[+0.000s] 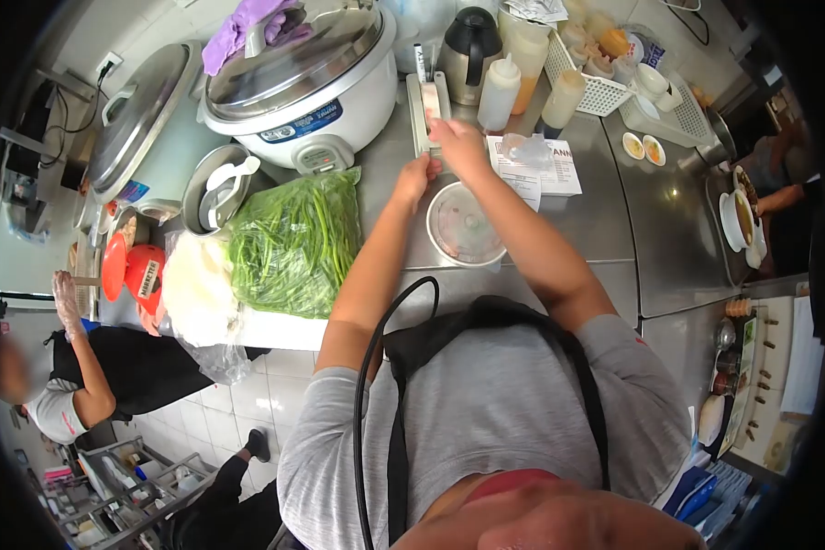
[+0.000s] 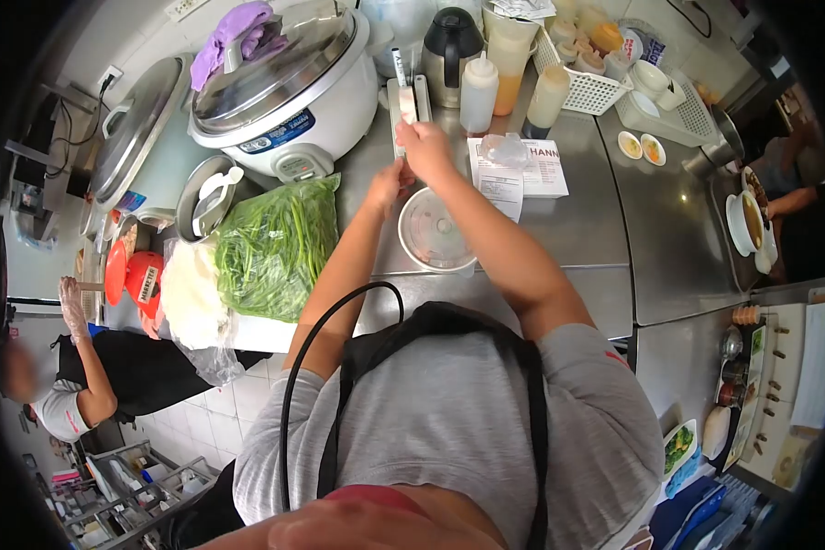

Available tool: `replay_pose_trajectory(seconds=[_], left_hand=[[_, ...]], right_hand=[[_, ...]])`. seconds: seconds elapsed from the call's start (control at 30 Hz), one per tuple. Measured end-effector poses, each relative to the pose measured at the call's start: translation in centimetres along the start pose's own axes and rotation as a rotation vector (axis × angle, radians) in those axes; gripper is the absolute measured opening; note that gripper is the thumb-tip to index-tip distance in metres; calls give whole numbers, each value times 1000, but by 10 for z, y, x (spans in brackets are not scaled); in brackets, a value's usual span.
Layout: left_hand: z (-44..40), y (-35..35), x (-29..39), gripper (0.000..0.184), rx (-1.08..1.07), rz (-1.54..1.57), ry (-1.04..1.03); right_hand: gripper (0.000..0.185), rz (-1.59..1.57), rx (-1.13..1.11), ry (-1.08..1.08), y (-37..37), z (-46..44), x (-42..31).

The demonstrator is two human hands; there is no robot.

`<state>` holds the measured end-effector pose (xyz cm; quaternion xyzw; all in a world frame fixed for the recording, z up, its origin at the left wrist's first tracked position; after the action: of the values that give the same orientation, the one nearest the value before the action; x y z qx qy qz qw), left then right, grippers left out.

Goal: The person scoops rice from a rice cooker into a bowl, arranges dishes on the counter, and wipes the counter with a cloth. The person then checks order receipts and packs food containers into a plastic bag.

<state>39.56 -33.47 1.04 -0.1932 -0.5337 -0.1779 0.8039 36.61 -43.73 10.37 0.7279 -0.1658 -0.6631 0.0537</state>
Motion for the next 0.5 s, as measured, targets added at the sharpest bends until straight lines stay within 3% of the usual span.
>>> replay_pose_trajectory(seconds=[0.1, 0.27, 0.33, 0.43, 0.5], left_hand=[[1, 3, 5, 44, -16, 22, 46], [5, 1, 22, 57, -69, 37, 135], [7, -5, 28, 43, -43, 70, 119], [3, -13, 28, 26, 6, 56, 29], [-8, -13, 20, 27, 80, -102, -12]], right_hand=[[25, -57, -116, 163, 16, 81, -40], [16, 10, -388, 304, 20, 183, -23], [16, 20, -440, 289, 23, 193, -13], [19, 27, -337, 292, 24, 195, -20], [20, 24, -288, 299, 25, 194, -22]])
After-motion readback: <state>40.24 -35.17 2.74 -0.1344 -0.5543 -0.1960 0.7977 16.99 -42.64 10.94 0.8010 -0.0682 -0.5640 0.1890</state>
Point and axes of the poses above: each hand's wrist, its own z-axis away from the middle knuckle, its own y-axis out of the back of the hand, x = y × z, the point moved 1 cm from there along -z, towards the middle knuckle, and after that the axes turned 10 degrees about -x, right-handed, at the moved point
